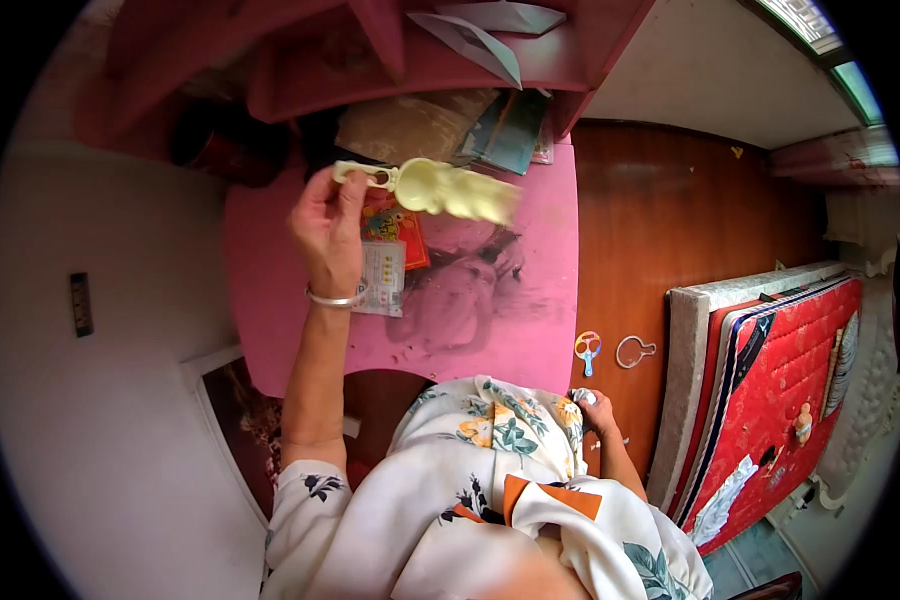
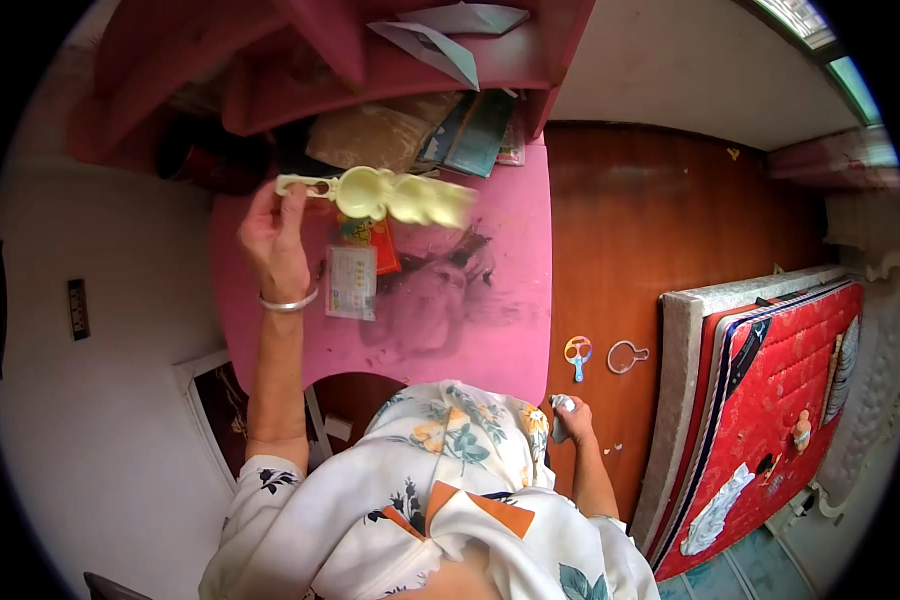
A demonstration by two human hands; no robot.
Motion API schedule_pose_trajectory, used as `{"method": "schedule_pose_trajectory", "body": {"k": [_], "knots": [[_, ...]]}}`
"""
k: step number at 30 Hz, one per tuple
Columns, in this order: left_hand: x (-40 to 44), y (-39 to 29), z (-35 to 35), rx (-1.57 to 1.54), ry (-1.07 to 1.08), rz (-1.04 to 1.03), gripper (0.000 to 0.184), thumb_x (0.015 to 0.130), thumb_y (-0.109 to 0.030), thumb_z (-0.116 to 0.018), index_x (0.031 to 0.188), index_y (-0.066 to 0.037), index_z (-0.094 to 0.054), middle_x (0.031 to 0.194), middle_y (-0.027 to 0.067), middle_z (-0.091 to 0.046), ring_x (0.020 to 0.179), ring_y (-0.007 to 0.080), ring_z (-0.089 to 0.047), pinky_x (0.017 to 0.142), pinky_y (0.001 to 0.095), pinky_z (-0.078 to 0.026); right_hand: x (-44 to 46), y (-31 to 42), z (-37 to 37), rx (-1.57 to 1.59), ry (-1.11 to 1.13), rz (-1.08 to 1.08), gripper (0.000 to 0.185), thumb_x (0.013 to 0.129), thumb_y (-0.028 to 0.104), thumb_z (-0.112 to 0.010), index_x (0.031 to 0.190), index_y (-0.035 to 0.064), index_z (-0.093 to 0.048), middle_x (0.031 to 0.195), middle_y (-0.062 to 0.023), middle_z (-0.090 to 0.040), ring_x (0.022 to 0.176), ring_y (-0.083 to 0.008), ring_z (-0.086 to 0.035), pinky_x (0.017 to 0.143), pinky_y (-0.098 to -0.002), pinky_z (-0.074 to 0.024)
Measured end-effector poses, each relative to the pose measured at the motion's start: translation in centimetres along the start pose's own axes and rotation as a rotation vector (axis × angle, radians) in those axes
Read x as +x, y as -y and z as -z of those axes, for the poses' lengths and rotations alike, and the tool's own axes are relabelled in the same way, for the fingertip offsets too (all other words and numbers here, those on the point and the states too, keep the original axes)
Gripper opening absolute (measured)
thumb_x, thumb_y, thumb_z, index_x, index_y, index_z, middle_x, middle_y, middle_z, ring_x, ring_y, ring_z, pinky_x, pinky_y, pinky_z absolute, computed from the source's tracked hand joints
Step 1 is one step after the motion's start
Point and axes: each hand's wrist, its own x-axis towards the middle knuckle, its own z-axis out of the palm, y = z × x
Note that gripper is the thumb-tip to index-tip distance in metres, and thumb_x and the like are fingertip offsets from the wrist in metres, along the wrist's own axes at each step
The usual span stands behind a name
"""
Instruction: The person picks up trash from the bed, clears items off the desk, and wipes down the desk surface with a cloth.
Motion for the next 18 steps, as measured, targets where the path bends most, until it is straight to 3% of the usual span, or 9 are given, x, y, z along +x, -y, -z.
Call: {"method": "schedule_pose_trajectory", "body": {"k": [3, 9, 11, 13, 15, 16, 18], "knots": [[-1.0, -2.4, -0.3, -0.224, 0.033, 0.009, 0.015, 0.090, -0.012, -0.057, 0.092, 0.003, -0.061, 0.081, 0.0062, -0.065, 0.071, 0.0099, -0.061, 0.069, 0.0227, -0.049, 0.5, -0.6, -0.3, 0.019, 0.008, -0.003, 0.040, 0.068, 0.015, -0.065, 0.104, -0.0020, -0.062, 0.091, -0.0133, -0.066, 0.082, -0.0202, -0.063, 0.076, -0.0312, -0.0504], [-3.8, -7.0, -0.6, -0.183, 0.099, -0.088, 0.016, 0.088, -0.013, -0.060, 0.089, 0.003, -0.062, 0.081, 0.0058, -0.066, 0.072, 0.0093, -0.060, 0.069, 0.0223, -0.049, 0.0, -0.5, -0.8, 0.025, -0.041, 0.008, 0.040, 0.065, 0.018, -0.067, 0.101, -0.0001, -0.064, 0.086, -0.0151, -0.067, 0.078, -0.0226, -0.065, 0.073, -0.0336, -0.0517], [-4.3, -7.4, -0.2, -0.091, 0.077, -0.197, 0.016, 0.088, -0.014, -0.062, 0.089, 0.002, -0.062, 0.081, 0.0052, -0.065, 0.074, 0.0081, -0.060, 0.069, 0.0214, -0.048, -0.4, 0.0, -0.8, -0.006, -0.013, -0.008, 0.039, 0.069, 0.015, -0.065, 0.105, -0.0005, -0.062, 0.090, -0.0130, -0.066, 0.081, -0.0201, -0.063, 0.074, -0.0317, -0.0507], [-4.9, -8.0, 0.5, -0.085, 0.082, -0.209, 0.014, 0.083, -0.012, -0.066, 0.089, 0.000, -0.062, 0.086, 0.0077, -0.065, 0.076, 0.0115, -0.061, 0.071, 0.0233, -0.050, 0.1, -1.3, -1.3, 0.021, -0.001, 0.003, 0.038, 0.070, 0.015, -0.065, 0.104, -0.0006, -0.062, 0.090, -0.0130, -0.066, 0.080, -0.0196, -0.063, 0.074, -0.0317, -0.0508], [-5.0, -8.5, 0.6, 0.366, 0.289, -0.989, 0.012, 0.082, -0.006, -0.062, 0.091, 0.001, -0.059, 0.086, 0.0131, -0.061, 0.077, 0.0233, -0.062, 0.069, 0.0338, -0.053, 0.0, -1.5, -1.7, 0.031, 0.004, 0.016, 0.035, 0.072, 0.015, -0.066, 0.104, -0.0010, -0.062, 0.089, -0.0127, -0.066, 0.078, -0.0181, -0.063, 0.071, -0.0316, -0.0513], [-5.5, -9.1, 0.7, 0.501, 0.431, -1.090, 0.018, 0.074, -0.003, -0.067, 0.091, -0.002, -0.061, 0.094, 0.0128, -0.060, 0.084, 0.0270, -0.060, 0.070, 0.0373, -0.053, 0.1, -1.7, -1.9, 0.028, -0.005, 0.034, 0.035, 0.072, 0.015, -0.066, 0.104, -0.0010, -0.063, 0.088, -0.0125, -0.066, 0.077, -0.0181, -0.063, 0.070, -0.0314, -0.0513], [-5.9, -8.6, -0.2, 0.616, 0.478, -1.261, 0.022, 0.068, 0.000, -0.070, 0.089, -0.004, -0.062, 0.099, 0.0096, -0.059, 0.090, 0.0242, -0.058, 0.070, 0.0349, -0.055, -0.1, -1.8, -2.1, 0.035, -0.018, 0.056, 0.036, 0.071, 0.014, -0.067, 0.103, -0.0006, -0.063, 0.087, -0.0119, -0.066, 0.076, -0.0181, -0.063, 0.069, -0.0313, -0.0516]]}}
